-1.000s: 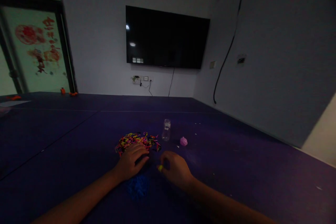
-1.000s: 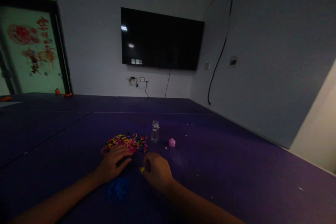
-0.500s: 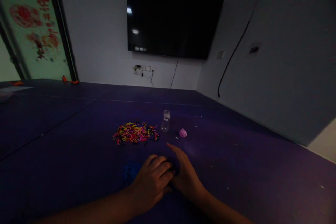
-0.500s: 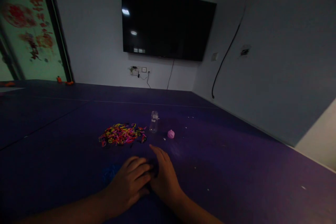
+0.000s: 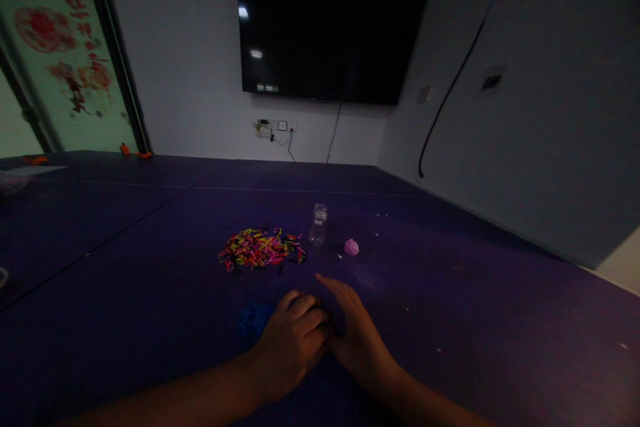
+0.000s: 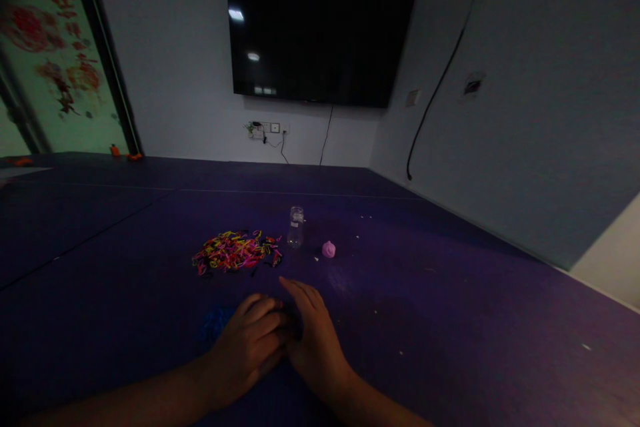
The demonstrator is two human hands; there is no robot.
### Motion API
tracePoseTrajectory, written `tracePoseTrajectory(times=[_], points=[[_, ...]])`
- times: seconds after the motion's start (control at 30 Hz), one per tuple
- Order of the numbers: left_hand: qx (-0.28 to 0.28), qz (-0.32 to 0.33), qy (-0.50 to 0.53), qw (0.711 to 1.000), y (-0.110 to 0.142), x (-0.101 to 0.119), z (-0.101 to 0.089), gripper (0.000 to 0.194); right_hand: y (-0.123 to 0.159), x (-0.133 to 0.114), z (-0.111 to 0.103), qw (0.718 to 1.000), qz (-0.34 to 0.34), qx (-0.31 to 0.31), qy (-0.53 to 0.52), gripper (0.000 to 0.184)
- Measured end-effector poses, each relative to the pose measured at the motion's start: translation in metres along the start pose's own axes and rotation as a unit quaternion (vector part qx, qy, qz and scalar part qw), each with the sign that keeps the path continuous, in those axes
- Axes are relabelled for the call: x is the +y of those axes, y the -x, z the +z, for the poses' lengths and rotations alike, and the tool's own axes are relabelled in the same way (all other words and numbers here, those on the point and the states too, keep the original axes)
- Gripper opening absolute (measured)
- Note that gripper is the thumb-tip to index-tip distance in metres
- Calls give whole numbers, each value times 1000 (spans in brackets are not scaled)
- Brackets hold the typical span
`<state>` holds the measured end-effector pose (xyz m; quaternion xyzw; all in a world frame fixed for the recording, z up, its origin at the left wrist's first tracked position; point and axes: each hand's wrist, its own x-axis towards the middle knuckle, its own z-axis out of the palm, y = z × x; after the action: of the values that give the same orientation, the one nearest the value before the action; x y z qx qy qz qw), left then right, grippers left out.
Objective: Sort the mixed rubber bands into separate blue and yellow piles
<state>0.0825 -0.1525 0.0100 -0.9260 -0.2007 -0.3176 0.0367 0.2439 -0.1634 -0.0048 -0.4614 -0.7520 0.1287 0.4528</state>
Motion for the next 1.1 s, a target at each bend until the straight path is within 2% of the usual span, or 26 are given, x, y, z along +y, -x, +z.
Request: tracePoseTrajectory(times=[0.23,0.4,0.73,0.9,1.1], points=[[12,0,-11,1000,1,0,2,12,2,0,2,999,-15,12,-29,77],[-4,-1,-18,1000,1,0,2,9,2,1,3,999,-17,4,-34,77],[-13,-30,17,999,1,-10,11,11,2,-7,-1,999,-26,10,-32,62],[-14,-50,37,998,0,-8,7,9,3,-7,-5,998,-42,4,-48,58],[-3,-66,56,996,0,-4,1,16,6,0,-9,998,10,9,-69,60]])
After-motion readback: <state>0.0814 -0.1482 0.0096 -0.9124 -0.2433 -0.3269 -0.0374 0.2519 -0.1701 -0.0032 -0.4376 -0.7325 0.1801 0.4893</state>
